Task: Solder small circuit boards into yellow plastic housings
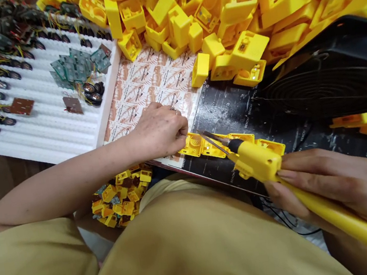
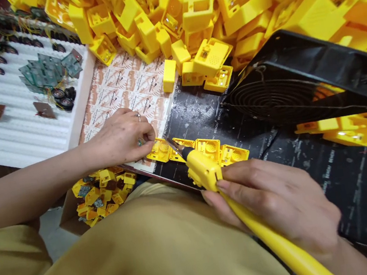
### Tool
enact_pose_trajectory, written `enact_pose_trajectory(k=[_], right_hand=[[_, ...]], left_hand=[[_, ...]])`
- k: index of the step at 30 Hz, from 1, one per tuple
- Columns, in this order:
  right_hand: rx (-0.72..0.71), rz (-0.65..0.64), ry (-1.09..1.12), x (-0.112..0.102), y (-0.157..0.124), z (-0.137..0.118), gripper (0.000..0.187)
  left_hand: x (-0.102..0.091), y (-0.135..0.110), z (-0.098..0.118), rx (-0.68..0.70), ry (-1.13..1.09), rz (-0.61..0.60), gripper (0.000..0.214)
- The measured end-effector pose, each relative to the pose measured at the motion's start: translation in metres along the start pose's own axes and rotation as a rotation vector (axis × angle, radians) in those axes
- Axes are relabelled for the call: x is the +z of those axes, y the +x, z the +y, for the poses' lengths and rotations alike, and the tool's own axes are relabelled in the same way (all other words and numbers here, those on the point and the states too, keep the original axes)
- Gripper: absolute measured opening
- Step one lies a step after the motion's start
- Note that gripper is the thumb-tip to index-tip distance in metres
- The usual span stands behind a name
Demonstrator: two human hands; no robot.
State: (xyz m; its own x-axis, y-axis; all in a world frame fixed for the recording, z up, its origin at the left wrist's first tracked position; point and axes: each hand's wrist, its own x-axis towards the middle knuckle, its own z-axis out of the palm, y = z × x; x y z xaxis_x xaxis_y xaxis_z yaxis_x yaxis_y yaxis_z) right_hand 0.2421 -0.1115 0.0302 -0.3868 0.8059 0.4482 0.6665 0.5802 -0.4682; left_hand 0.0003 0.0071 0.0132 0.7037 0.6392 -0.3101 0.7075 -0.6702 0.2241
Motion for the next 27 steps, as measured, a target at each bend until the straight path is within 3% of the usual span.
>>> enact_pose_trajectory(k=[4, 11, 15, 18, 22, 25, 27], right_hand=[[0.058, 0.018, 0.037, 0.003, 0.001, -0.004, 0.019], [0.138, 0.039, 0.115, 0.01, -0.011, -0.002, 0.002], [0.108, 0.104, 0.05, 0.01, -0.014, 0.005, 0.023], [0.044, 0.13, -0.034, 0.009, -0.011, 0.006, 0.032], [0.022, 0.099, -0.007, 0.008, -0.01, 0.008, 0.043], [0.036, 0.103, -0.003, 0.007, -0.018, 0.013, 0.05], [0.02, 0.13, -0.006, 0.006, -0.023, 0.014, 0.056]], left_hand=[[0.001, 0.001, 0.001, 0.013, 0.018, 0.024, 0.017], [-0.006, -0.005, -0.008, 0.03, -0.047, 0.037, 0.02], [-0.003, -0.029, -0.018, 0.036, -0.301, 0.139, 0.027], [0.015, -0.045, -0.013, 0.042, -0.398, 0.222, 0.024], [0.034, -0.047, -0.002, -0.028, -0.493, 0.395, 0.017], [0.032, -0.042, -0.003, -0.04, -0.602, 0.354, 0.017], [0.028, -0.039, -0.005, -0.012, -0.52, 0.283, 0.016]])
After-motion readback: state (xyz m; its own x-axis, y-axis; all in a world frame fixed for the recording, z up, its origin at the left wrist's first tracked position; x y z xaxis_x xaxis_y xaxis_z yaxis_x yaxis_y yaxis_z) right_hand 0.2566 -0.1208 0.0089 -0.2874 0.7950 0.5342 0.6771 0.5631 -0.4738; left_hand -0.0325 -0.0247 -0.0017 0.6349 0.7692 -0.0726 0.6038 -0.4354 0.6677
